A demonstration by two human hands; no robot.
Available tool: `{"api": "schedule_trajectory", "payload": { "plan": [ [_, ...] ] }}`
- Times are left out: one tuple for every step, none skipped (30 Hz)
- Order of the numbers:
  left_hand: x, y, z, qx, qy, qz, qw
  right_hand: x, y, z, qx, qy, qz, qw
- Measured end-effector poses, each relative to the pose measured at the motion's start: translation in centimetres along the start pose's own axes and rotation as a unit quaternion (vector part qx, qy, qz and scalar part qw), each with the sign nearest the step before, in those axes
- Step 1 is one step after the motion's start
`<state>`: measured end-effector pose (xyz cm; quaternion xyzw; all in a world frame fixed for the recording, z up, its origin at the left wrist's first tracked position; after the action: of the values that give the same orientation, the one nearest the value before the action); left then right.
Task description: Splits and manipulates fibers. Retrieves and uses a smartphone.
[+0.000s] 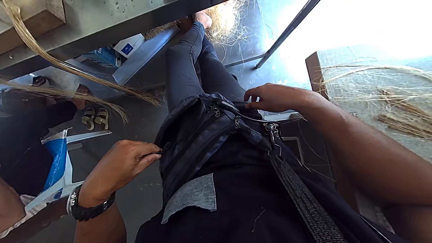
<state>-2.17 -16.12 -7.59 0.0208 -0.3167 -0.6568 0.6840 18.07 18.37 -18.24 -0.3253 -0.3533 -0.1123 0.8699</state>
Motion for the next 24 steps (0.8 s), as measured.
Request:
{"api": "schedule_trajectory", "payload": {
  "plan": [
    [0.4, -0.2, -0.1, 0.023, 0.012, -0.010, 1.000, 0.0, 0.0, 0.0, 0.000, 0.003, 0.002, 1.000],
    [0.6, -0.2, -0.2, 0.050, 0.017, -0.024, 0.998, -0.1, 0.1, 0.0, 0.000, 0.003, 0.001, 1.000],
    [0.7, -0.1, -0.3, 0.077, 0.019, -0.042, 0.996, -0.2, 0.1, 0.0, 0.001, 0.004, 0.002, 1.000],
    [0.7, 0.1, -0.3, 0.097, 0.019, -0.059, 0.993, -0.2, 0.0, 0.0, 0.003, 0.005, 0.001, 1.000],
    [0.4, 0.4, -0.2, 0.107, 0.016, -0.074, 0.991, -0.2, 0.0, 0.0, 0.004, 0.004, 0.000, 1.000],
    [-0.1, 0.7, 0.1, 0.111, 0.010, -0.090, 0.990, -0.3, 0.0, 0.0, 0.003, 0.003, 0.000, 1.000],
    [-0.7, 1.1, 0.4, 0.108, 0.003, -0.103, 0.989, -0.3, 0.0, 0.1, 0.001, 0.003, 0.001, 1.000],
    [-1.5, 1.5, 0.8, 0.100, -0.003, -0.112, 0.989, -0.3, 0.1, 0.1, -0.001, 0.003, 0.001, 1.000],
    [-2.3, 1.8, 1.2, 0.091, -0.008, -0.122, 0.988, -0.3, 0.1, 0.1, -0.005, 0.002, -0.001, 1.000],
    [-3.2, 2.1, 1.6, 0.083, -0.016, -0.132, 0.988, -0.3, 0.2, 0.2, -0.007, 0.000, -0.004, 1.000],
    [-4.1, 2.3, 2.1, 0.073, -0.022, -0.144, 0.987, -0.2, 0.2, 0.2, -0.009, -0.002, -0.006, 1.000],
    [-5.0, 2.5, 2.5, 0.062, -0.024, -0.156, 0.985, -0.2, 0.2, 0.2, -0.011, -0.004, -0.007, 1.000],
    [-5.8, 2.6, 2.9, 0.050, -0.025, -0.169, 0.984, -0.2, 0.2, 0.3, -0.013, -0.003, -0.006, 1.000],
    [-6.6, 2.8, 3.3, 0.037, -0.029, -0.181, 0.982, -0.2, 0.2, 0.3, -0.013, -0.001, -0.007, 1.000],
    [-7.4, 3.1, 3.7, 0.024, -0.035, -0.193, 0.980, -0.3, 0.2, 0.3, -0.013, 0.001, -0.006, 1.000],
    [-8.1, 3.5, 4.0, 0.014, -0.041, -0.204, 0.978, -0.3, 0.2, 0.3, -0.014, 0.003, -0.005, 1.000],
    [-8.6, 3.8, 4.2, 0.006, -0.048, -0.215, 0.975, -0.3, 0.1, 0.3, -0.016, 0.004, -0.005, 1.000],
    [-9.1, 4.1, 4.5, 0.003, -0.054, -0.227, 0.972, -0.3, 0.1, 0.3, -0.017, 0.007, -0.003, 1.000],
    [-9.5, 4.3, 4.7, 0.003, -0.062, -0.236, 0.970, -0.3, 0.1, 0.2, -0.016, 0.007, -0.003, 1.000],
    [-9.9, 4.4, 4.8, 0.007, -0.067, -0.244, 0.968, -0.2, 0.1, 0.3, -0.016, 0.006, -0.005, 1.000],
    [-10.1, 4.4, 5.0, 0.014, -0.070, -0.250, 0.966, -0.2, 0.1, 0.2, -0.014, 0.006, -0.005, 1.000],
    [-10.3, 4.4, 5.1, 0.021, -0.072, -0.256, 0.964, -0.3, 0.0, 0.3, -0.014, 0.006, -0.004, 1.000],
    [-10.2, 4.3, 5.3, 0.027, -0.075, -0.261, 0.962, -0.2, 0.0, 0.4, -0.015, 0.009, 0.000, 1.000],
    [-10.0, 4.2, 5.4, 0.030, -0.078, -0.265, 0.961, -0.2, -0.1, 0.6, -0.016, 0.016, 0.007, 1.000]
  ]
}}
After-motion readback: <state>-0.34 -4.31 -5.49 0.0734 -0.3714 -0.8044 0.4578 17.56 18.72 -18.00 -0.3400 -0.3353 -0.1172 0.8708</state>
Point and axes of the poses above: each hand's wrist, its own x-axis away from the middle knuckle, its own z-axis out of the back of the hand, y = z × x, the point moved 6 cm from there along -x, towards the middle knuckle, and after that the axes turned 13 degrees about -y, right-handed, at the moved point
